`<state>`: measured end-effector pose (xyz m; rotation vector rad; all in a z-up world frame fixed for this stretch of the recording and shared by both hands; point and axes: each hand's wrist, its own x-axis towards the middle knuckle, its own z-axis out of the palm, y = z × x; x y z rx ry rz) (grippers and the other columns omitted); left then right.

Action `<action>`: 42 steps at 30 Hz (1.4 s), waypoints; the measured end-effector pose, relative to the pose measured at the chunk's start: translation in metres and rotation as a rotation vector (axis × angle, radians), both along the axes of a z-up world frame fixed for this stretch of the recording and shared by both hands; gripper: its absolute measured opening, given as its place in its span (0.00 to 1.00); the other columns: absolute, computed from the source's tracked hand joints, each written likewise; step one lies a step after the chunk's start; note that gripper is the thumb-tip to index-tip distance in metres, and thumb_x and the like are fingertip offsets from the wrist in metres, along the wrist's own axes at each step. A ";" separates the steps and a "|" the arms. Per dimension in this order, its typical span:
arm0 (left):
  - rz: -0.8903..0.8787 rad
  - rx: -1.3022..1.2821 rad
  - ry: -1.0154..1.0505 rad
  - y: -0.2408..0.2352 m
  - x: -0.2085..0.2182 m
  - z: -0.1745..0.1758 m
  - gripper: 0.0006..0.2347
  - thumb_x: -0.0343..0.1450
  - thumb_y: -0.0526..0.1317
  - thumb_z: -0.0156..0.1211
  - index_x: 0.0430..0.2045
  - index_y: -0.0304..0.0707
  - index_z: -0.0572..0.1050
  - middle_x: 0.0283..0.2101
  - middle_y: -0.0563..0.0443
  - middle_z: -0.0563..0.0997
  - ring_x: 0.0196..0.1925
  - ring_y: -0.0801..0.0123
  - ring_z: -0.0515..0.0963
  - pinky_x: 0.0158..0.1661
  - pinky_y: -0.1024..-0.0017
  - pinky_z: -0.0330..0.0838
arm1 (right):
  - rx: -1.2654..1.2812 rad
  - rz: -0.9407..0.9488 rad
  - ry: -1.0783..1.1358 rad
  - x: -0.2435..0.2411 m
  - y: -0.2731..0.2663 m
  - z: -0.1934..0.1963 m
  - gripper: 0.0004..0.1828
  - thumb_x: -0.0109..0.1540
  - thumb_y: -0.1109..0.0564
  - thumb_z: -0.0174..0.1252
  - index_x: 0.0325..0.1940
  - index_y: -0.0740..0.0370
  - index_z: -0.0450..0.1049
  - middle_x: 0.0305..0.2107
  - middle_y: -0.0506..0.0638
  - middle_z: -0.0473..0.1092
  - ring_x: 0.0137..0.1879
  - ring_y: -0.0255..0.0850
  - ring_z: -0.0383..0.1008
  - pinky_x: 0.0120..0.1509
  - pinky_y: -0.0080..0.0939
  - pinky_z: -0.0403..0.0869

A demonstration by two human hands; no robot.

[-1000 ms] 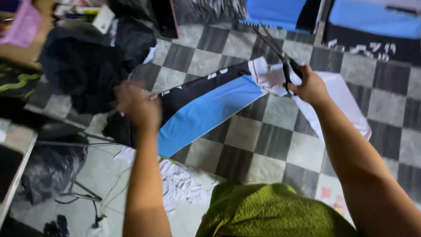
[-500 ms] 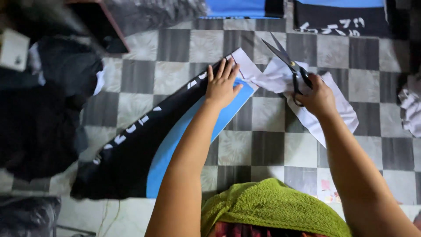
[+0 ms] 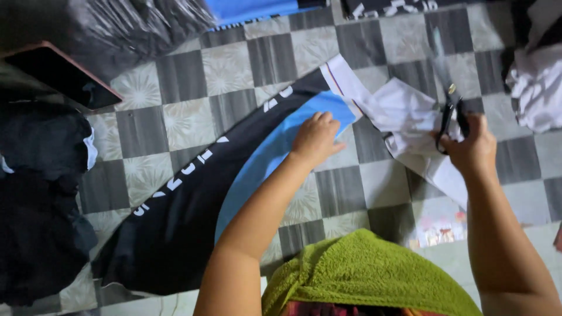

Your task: Cutting garment pieces from a large sheet of printed fabric using scissors and then folding the cut pieces.

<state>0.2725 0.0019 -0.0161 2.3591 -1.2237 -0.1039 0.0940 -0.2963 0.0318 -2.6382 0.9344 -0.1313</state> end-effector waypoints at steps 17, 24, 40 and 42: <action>0.325 -0.141 0.575 0.000 0.038 -0.044 0.05 0.65 0.40 0.54 0.25 0.42 0.76 0.32 0.52 0.81 0.38 0.63 0.78 0.41 0.68 0.68 | 0.024 -0.235 0.175 -0.035 -0.054 0.029 0.39 0.53 0.35 0.68 0.55 0.64 0.65 0.43 0.63 0.70 0.48 0.60 0.68 0.45 0.54 0.65; 0.289 -0.448 0.361 0.017 -0.012 0.011 0.09 0.69 0.39 0.55 0.39 0.37 0.75 0.45 0.48 0.78 0.51 0.62 0.76 0.54 0.69 0.66 | -0.112 -0.133 0.293 -0.024 -0.113 -0.013 0.43 0.49 0.34 0.66 0.53 0.72 0.65 0.42 0.73 0.71 0.49 0.68 0.70 0.49 0.56 0.68; 1.725 0.294 0.242 0.218 -0.134 0.031 0.30 0.71 0.55 0.42 0.66 0.40 0.53 0.71 0.37 0.46 0.73 0.52 0.39 0.62 0.32 0.31 | 0.064 1.087 -0.385 0.159 0.104 -0.019 0.20 0.62 0.56 0.51 0.59 0.62 0.67 0.55 0.62 0.66 0.61 0.66 0.62 0.55 0.67 0.67; 1.673 0.320 0.237 0.226 -0.134 0.021 0.30 0.70 0.58 0.41 0.67 0.46 0.51 0.71 0.40 0.45 0.73 0.54 0.37 0.61 0.32 0.30 | 0.047 1.011 -0.116 0.174 0.110 -0.048 0.36 0.62 0.35 0.46 0.69 0.55 0.55 0.66 0.56 0.53 0.70 0.59 0.50 0.65 0.68 0.57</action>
